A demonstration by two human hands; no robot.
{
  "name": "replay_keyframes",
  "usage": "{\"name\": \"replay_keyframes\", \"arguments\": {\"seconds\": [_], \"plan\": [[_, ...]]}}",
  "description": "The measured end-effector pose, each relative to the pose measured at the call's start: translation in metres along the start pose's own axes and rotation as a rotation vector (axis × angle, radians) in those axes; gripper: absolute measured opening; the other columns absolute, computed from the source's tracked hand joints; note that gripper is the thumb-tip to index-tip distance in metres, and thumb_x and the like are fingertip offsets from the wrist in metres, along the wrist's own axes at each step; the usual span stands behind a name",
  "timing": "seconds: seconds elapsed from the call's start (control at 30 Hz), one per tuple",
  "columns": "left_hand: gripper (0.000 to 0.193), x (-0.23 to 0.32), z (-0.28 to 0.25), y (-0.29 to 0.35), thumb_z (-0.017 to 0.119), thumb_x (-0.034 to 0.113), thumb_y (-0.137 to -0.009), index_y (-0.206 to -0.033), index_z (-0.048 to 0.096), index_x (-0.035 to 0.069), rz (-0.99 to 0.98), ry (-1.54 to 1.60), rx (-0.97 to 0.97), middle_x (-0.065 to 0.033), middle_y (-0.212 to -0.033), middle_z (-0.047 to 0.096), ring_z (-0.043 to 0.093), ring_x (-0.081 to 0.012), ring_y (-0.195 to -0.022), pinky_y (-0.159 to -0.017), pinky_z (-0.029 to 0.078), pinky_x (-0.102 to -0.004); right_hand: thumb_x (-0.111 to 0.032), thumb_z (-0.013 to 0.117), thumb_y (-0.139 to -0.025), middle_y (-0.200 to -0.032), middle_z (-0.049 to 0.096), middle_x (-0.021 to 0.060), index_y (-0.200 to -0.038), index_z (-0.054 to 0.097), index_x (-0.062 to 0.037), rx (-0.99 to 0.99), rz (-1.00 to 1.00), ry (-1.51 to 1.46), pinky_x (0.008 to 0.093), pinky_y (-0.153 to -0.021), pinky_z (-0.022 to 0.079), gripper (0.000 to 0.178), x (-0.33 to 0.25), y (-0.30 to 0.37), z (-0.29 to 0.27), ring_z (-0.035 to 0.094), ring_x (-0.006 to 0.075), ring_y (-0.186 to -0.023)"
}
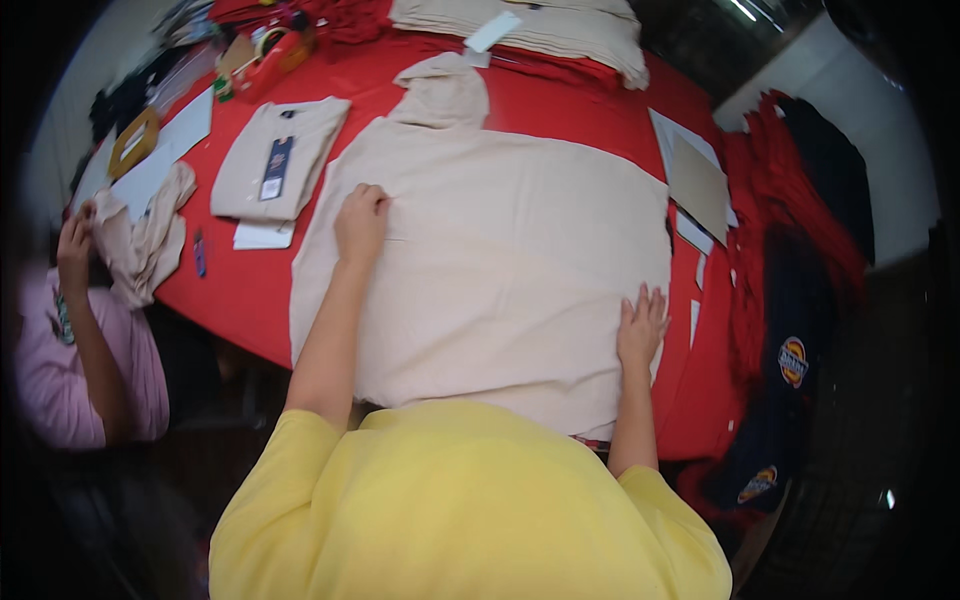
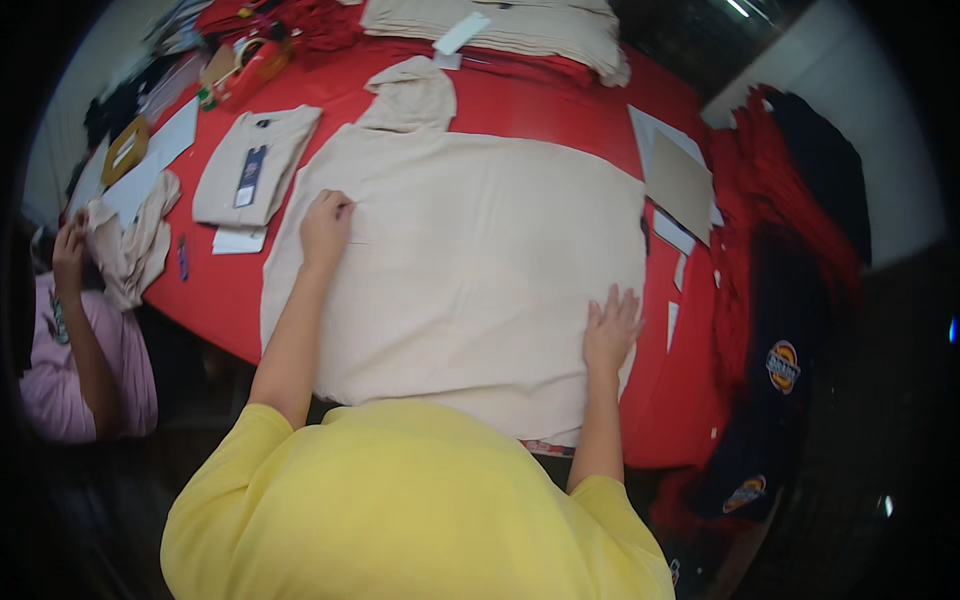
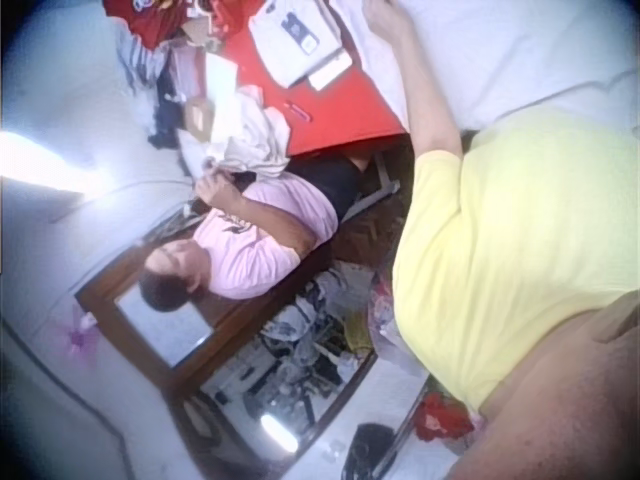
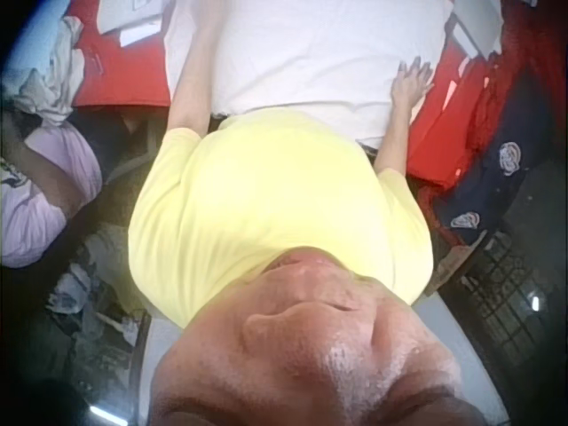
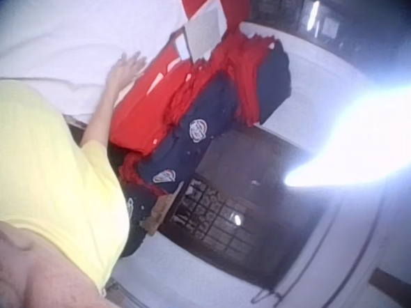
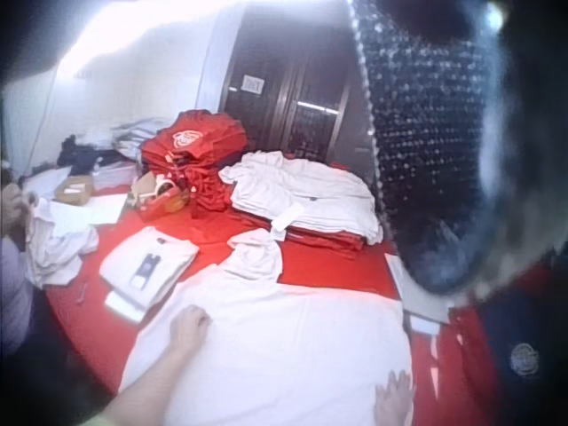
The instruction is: The person folds a shirt on a table using a cardboard guide, places it into a clear plastic bag, seals the bag with tape, and moves it onto a pile of packaged items.
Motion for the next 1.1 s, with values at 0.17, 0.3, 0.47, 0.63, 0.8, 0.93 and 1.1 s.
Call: {"name": "replay_keyframes", "arguments": {"seconds": [0.17, 0.3, 0.47, 0.63, 0.8, 0.93, 1.1], "plan": [[0.009, -0.003, -0.003, 0.0, 0.06, 0.016, -0.091, -0.091, 0.063, 0.007, -0.064, 0.05, 0.014, -0.0085, -0.088, 0.067, 0.064, -0.032, -0.079, -0.07, 0.048, -0.0404, -0.038, 0.049, -0.098, -0.154, 0.03, 0.0166, -0.146, 0.04, -0.0133, 0.034, -0.039, -0.034, 0.0533, -0.117, 0.013, 0.055, -0.007, -0.005, 0.002, 0.022, 0.0318, -0.145], [0.016, -0.004, 0.005, -0.005, 0.053, 0.019, -0.098, -0.096, 0.061, 0.005, -0.147, 0.114, -0.018, -0.0115, -0.089, 0.07, 0.065, -0.0314, -0.076, -0.07, 0.049, -0.0385, -0.042, 0.047, -0.098, -0.155, 0.031, 0.0158, -0.147, 0.04, -0.0139, 0.022, -0.006, -0.095, 0.0515, -0.118, 0.01, 0.056, -0.007, -0.003, -0.004, 0.022, 0.0304, -0.146], [0.023, -0.021, 0.006, -0.002, 0.041, 0.023, -0.104, -0.103, 0.05, 0.002, -0.197, 0.366, -0.012, -0.0092, -0.089, 0.07, 0.066, -0.0178, -0.071, -0.068, 0.049, -0.0321, -0.042, 0.05, -0.097, -0.153, 0.033, 0.014, -0.143, 0.045, -0.0151, -0.001, 0.033, -0.071, 0.055, -0.116, 0.014, 0.054, -0.013, -0.005, -0.01, 0.024, 0.0298, -0.144], [0.023, -0.048, 0.009, -0.003, 0.033, 0.023, -0.107, -0.106, 0.042, 0.002, -0.318, 0.791, 0.091, -0.011, -0.085, 0.066, 0.064, -0.014, -0.069, -0.062, 0.048, -0.026, -0.032, 0.053, -0.094, -0.121, 0.062, 0.0104, -0.116, 0.066, -0.0131, -0.019, 0.169, -0.043, 0.054, -0.1, 0.036, 0.032, -0.013, -0.046, -0.045, 0.051, 0.0317, -0.117], [0.022, -0.023, -0.015, -0.004, 0.033, 0.023, -0.106, -0.1, 0.043, 0.004, -0.322, 0.912, 0.131, -0.0069, -0.076, 0.061, 0.059, -0.0112, -0.062, -0.056, 0.043, -0.0219, -0.014, 0.054, -0.093, -0.105, 0.064, 0.0206, -0.107, 0.068, -0.0062, 0.273, 0.033, -0.165, 0.0467, -0.087, 0.049, 0.021, 0.045, -0.156, -0.018, 0.061, 0.0397, -0.096], [0.024, -0.011, -0.067, 0.018, 0.039, 0.026, -0.104, -0.094, 0.046, 0.006, -0.286, 0.924, -0.262, -0.0033, -0.067, 0.056, 0.052, -0.0091, -0.056, -0.054, 0.04, -0.0219, -0.02, 0.058, -0.092, -0.108, 0.063, 0.0248, -0.107, 0.068, -0.0035, 0.112, 0.083, -0.121, 0.0469, -0.085, 0.05, 0.024, 0.042, -0.202, 0.004, 0.063, 0.0394, -0.098], [0.034, 0.012, -0.168, 0.064, 0.059, 0.032, -0.095, -0.077, 0.056, 0.004, -0.513, 0.14, -1.046, -0.0039, -0.061, 0.057, 0.054, -0.0104, -0.053, -0.053, 0.043, -0.0261, -0.021, 0.063, -0.084, -0.105, 0.067, 0.0257, -0.111, 0.066, -0.0029, -0.044, 0.101, -0.099, 0.0461, -0.088, 0.049, 0.032, 0.052, -0.22, 0.015, 0.065, 0.0403, -0.099]]}}
Point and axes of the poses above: each hand's wrist, its own y-axis away from the middle knuckle, its own z-axis out of the palm, x = y × z, the point moved 3 cm from there along -y, towards the middle knuckle
